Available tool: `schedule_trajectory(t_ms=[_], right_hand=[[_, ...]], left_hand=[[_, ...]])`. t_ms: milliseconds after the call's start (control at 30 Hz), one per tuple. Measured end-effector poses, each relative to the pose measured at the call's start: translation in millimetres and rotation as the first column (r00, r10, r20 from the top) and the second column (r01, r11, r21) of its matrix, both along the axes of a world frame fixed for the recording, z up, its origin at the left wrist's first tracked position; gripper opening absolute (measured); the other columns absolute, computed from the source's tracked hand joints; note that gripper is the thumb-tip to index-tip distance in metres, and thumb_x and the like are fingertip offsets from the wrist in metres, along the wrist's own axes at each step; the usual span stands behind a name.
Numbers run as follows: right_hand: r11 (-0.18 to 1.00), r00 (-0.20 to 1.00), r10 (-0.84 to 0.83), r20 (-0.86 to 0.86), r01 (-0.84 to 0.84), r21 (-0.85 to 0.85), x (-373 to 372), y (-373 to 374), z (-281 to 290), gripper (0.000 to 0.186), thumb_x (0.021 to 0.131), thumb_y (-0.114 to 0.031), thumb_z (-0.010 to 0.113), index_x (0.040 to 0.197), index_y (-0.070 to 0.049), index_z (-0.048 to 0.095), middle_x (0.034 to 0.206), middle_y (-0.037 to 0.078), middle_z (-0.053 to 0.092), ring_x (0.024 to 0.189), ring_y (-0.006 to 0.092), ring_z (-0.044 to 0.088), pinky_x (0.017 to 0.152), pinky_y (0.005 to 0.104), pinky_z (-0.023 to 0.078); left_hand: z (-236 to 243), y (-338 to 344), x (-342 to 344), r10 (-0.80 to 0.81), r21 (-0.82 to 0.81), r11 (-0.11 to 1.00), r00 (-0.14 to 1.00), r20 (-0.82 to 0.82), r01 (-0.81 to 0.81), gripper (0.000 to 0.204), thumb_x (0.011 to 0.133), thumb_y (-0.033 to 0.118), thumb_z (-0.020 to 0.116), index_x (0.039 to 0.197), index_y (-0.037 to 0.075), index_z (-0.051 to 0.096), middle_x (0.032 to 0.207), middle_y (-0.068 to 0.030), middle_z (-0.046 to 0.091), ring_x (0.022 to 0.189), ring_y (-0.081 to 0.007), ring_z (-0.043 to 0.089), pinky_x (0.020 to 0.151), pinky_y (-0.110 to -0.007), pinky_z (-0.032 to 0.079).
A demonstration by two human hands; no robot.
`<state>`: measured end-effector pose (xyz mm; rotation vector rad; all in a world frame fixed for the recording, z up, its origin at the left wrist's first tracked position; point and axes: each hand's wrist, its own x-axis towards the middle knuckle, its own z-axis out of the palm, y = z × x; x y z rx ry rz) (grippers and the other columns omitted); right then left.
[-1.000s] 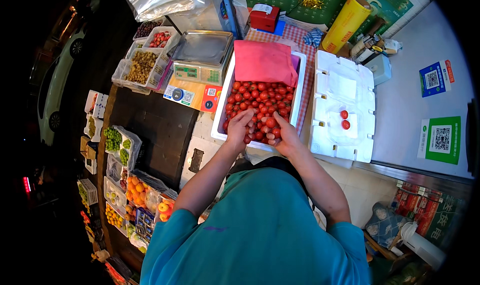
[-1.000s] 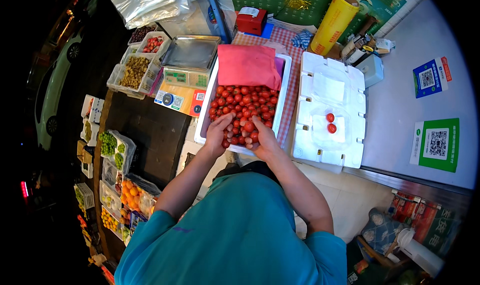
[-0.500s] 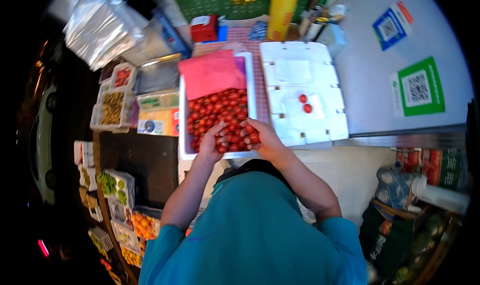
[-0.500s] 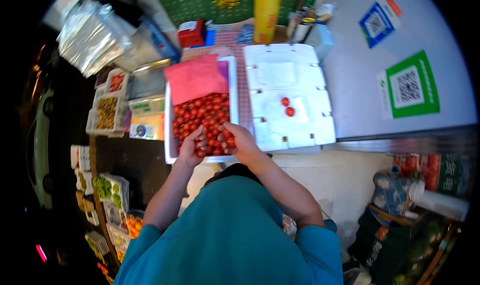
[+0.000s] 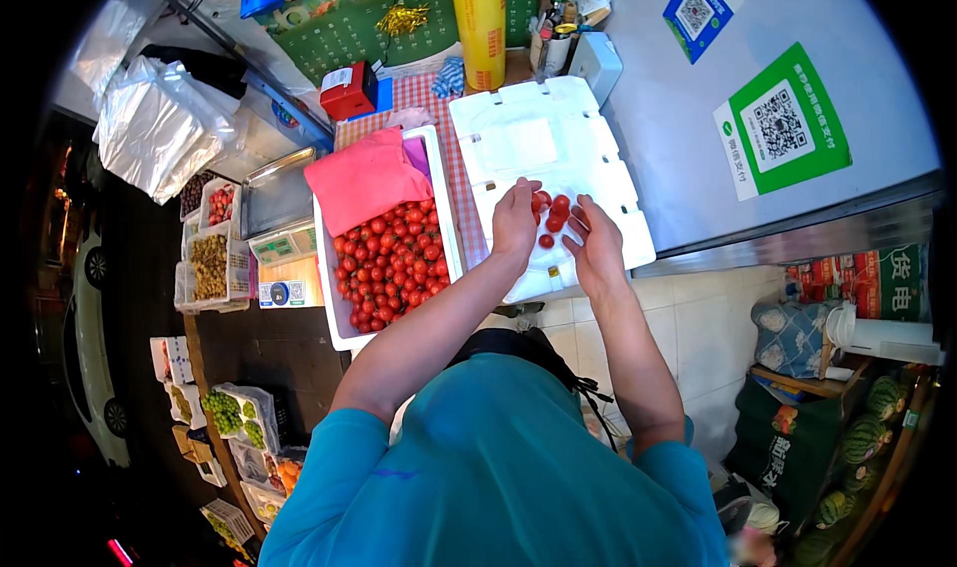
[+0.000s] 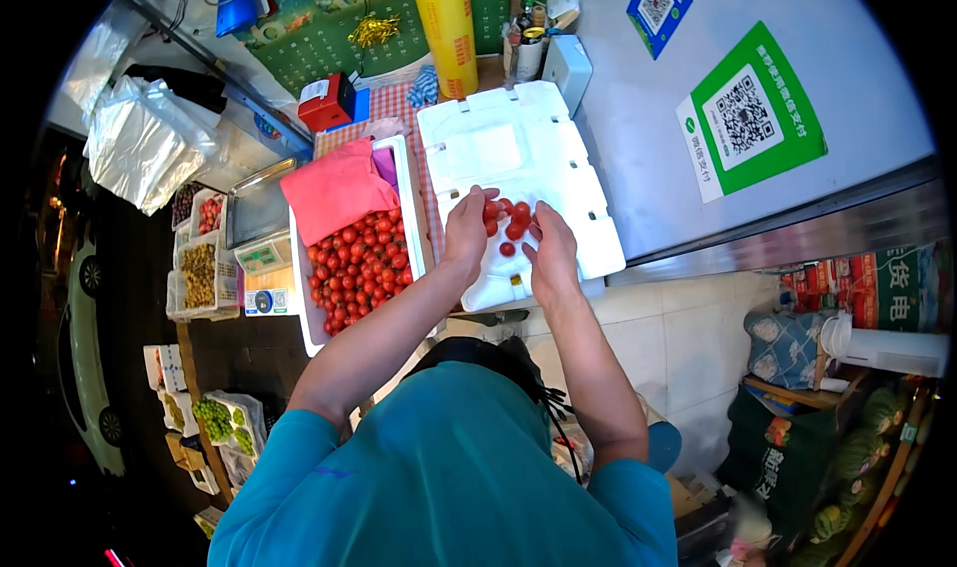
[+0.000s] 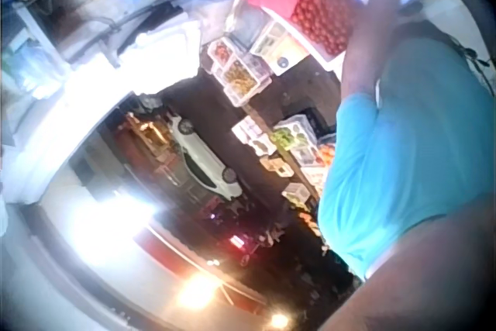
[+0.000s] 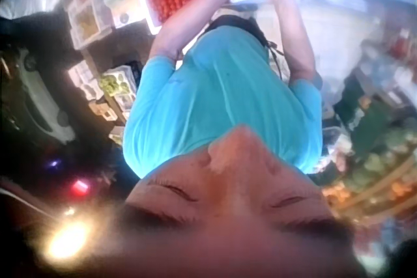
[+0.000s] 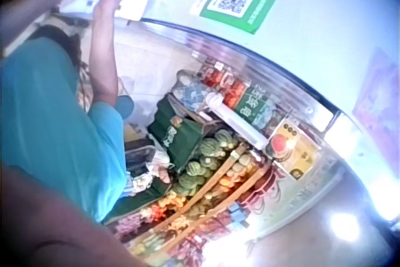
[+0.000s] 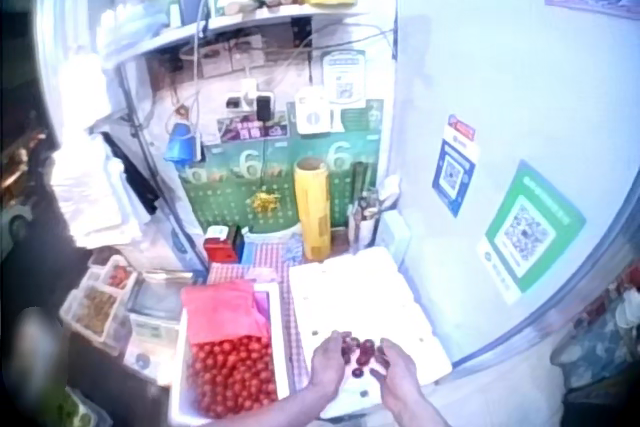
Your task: The person picks strawberries from a large white bin and places them into a smaller white container. The person handles the strawberries by hand, moving them one by one or in small groups from the source bin to the destination container.
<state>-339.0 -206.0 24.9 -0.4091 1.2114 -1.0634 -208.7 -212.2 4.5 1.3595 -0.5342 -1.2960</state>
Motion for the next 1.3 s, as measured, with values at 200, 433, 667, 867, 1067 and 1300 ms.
schedule_trajectory(t_ms=[200,433,667,867,1067,1300], right_hand=[[0.998,0.999,0.0,-0.035,-0.002,-0.056,-16.8,-5.5,0.0,0.051,0.101,-0.036,0.061,0.138,-0.001,0.055,0.135,0.014,0.055,0.122,0.023,0.052,0.105,0.04,0.043],[0.951,0.981,0.117,-0.152,-0.155,-0.269,15.7,19.7,29.8,0.03,0.104,-0.019,0.057,0.123,0.002,0.064,0.101,0.008,0.071,0.089,0.0152,0.067,0.078,0.0288,0.055],[0.193,0.288,0.371,-0.883,-0.954,-0.23,148.0,63.5,-44.0,0.023,0.09,-0.018,0.071,0.106,-0.002,0.071,0.095,0.016,0.07,0.085,0.0296,0.072,0.074,0.0408,0.057],[0.084,-0.116,-0.089,-0.989,-0.991,0.109,220.9,78.8,-84.3,0.017,0.087,-0.011,0.065,0.1,0.0,0.066,0.106,0.02,0.062,0.089,0.0371,0.07,0.075,0.046,0.059],[0.055,-0.187,-0.053,-0.981,-0.981,0.184,228.8,82.2,-100.7,0.026,0.084,-0.011,0.065,0.107,0.002,0.063,0.11,0.023,0.061,0.097,0.04,0.069,0.076,0.0482,0.059],[-0.067,-0.123,-0.358,-0.926,-0.985,0.157,267.8,96.5,-118.0,0.029,0.085,-0.01,0.062,0.113,-0.004,0.065,0.118,0.012,0.058,0.112,0.0343,0.058,0.077,0.0427,0.06]], left_hand=[[-17.4,24.4,37.4,0.014,-0.238,0.968,0.929,0.371,0.08,0.035,0.105,0.027,0.057,0.112,-0.004,0.071,0.09,-0.0087,0.073,0.077,-0.0103,0.064,0.067,-0.027,0.05],[-55.5,156.4,197.8,0.218,-0.115,0.975,0.718,0.661,-0.19,0.016,0.093,0.005,0.07,0.107,-0.002,0.073,0.082,-0.0035,0.07,0.072,-0.0095,0.063,0.067,-0.026,0.053],[-83.5,219.3,243.8,0.012,-0.013,1.0,0.3,0.954,0.003,0.016,0.085,0.008,0.074,0.1,0.007,0.075,0.095,-0.0135,0.072,0.088,-0.0318,0.071,0.077,-0.041,0.057],[-101.4,219.0,239.6,-0.393,0.404,0.914,-0.15,0.907,0.047,0.017,0.086,0.021,0.071,0.094,0.007,0.071,0.095,-0.0119,0.067,0.091,-0.0314,0.069,0.073,-0.043,0.057],[-74.3,209.7,248.3,-0.683,0.707,0.688,-0.181,0.707,0.166,0.025,0.091,0.018,0.059,0.109,0.008,0.073,0.109,-0.0154,0.071,0.096,-0.0298,0.072,0.075,-0.038,0.059],[-79.6,230.0,248.7,-0.685,0.709,0.654,-0.191,0.703,0.263,0.029,0.095,0.021,0.052,0.112,0.005,0.069,0.115,-0.0167,0.069,0.108,-0.0326,0.068,0.078,-0.045,0.059]])
